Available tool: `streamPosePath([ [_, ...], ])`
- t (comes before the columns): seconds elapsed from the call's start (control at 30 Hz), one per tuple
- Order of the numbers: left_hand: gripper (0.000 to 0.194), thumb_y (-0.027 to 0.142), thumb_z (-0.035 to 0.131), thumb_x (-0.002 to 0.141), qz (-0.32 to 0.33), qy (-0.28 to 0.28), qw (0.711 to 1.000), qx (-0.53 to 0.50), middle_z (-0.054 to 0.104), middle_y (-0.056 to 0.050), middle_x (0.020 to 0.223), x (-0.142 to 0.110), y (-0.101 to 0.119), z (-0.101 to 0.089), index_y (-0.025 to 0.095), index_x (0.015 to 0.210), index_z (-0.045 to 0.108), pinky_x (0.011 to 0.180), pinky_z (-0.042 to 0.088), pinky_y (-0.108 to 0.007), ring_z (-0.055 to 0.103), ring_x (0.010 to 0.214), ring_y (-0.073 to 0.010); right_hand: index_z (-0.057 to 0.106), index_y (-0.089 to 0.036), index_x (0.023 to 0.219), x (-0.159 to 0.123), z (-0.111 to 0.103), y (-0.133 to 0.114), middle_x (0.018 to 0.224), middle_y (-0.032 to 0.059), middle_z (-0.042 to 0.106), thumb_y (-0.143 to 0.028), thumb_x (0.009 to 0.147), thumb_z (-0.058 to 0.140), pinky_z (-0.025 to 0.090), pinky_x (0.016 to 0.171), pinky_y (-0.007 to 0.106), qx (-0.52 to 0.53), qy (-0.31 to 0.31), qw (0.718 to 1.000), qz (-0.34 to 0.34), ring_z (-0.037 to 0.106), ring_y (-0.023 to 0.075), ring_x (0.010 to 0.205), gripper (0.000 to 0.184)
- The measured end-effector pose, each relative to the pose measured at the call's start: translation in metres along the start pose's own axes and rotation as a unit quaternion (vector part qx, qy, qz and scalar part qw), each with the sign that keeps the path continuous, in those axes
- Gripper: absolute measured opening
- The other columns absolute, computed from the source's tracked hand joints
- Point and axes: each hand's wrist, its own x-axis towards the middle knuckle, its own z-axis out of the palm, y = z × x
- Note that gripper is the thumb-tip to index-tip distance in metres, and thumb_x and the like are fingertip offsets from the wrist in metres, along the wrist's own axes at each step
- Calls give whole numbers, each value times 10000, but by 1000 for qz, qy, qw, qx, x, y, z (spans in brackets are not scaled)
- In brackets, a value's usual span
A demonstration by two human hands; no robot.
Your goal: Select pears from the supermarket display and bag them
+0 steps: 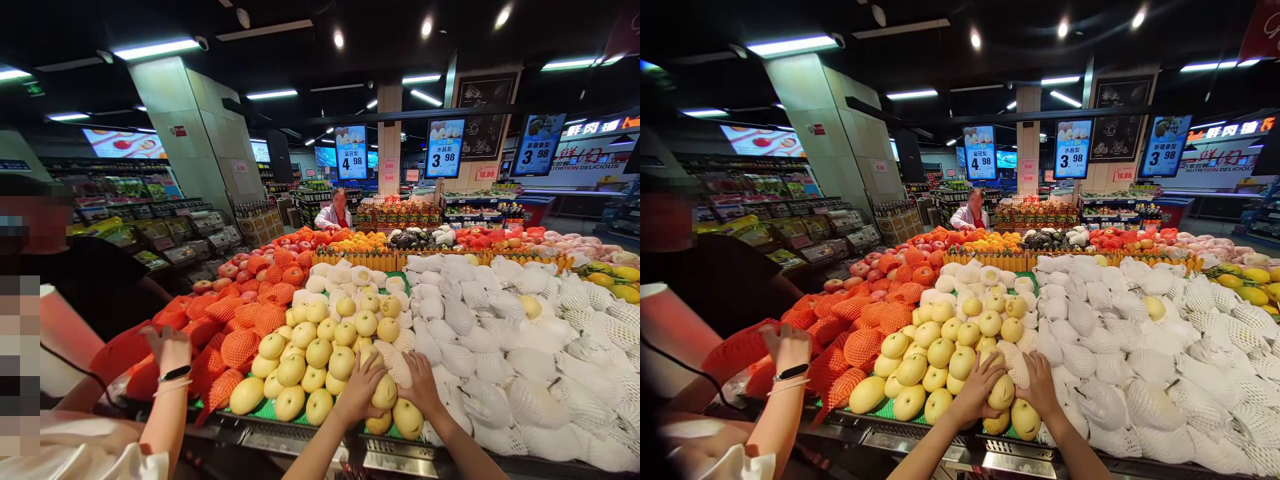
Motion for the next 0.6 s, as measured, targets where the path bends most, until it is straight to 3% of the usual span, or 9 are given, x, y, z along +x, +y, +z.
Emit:
streamPosePath([
  [0.07,939,421,860,694,-8,-8,1000,2,543,-201,1506,-1,3,-2,149,1495,454,1198,14,-841,240,1557,-451,550,-131,1420,1,-5,-6,1382,174,564,-326,759,745,408,1138,510,-6,-11,1000,-4,475,365,1311,716],
  [0.17,919,416,860,686,-17,-2,1000,6,559,-199,1489,-1,5,1,162,1477,467,1187,1,-851,242,1554,-458,509,-58,1436,7,-13,-26,1321,222,560,-200,676,768,448,1049,523,-41,-17,998,47,496,399,1226,816],
  [0.23,901,408,873,659,-26,12,1000,7,580,-192,1463,1,5,5,165,1440,496,1190,-12,-845,253,1548,-462,568,-5,1320,14,-15,-42,1206,253,581,-78,669,703,463,953,543,-76,-17,991,106,518,423,1131,668],
  [0.3,872,411,882,644,-35,30,999,5,587,-191,1448,2,5,11,157,1396,521,1196,-34,-834,252,1549,-461,633,-23,1144,22,-14,-54,1107,252,599,-13,739,591,464,876,529,-101,-23,983,150,537,420,1070,407],
  [0.37,867,421,890,633,-42,47,998,1,574,-201,1452,3,5,16,146,1371,527,1190,-57,-836,242,1549,-469,646,-62,1035,28,-11,-59,1040,236,619,13,822,462,458,847,501,-105,-32,979,169,552,402,1055,292],
  [0.47,862,398,885,642,-45,65,997,-7,547,-220,1475,1,5,21,141,1374,510,1176,-42,-854,243,1547,-478,640,-91,1015,31,-11,-57,1000,208,642,36,809,440,450,859,475,-81,-43,982,166,558,382,1061,314],
  [0.6,867,485,857,694,-42,94,994,-30,512,-266,1493,-6,-1,23,132,1389,479,1207,66,-828,304,1529,-466,611,-110,1111,17,-19,-44,1105,183,630,-66,654,659,464,944,475,-3,-29,991,127,538,388,1113,462],
])
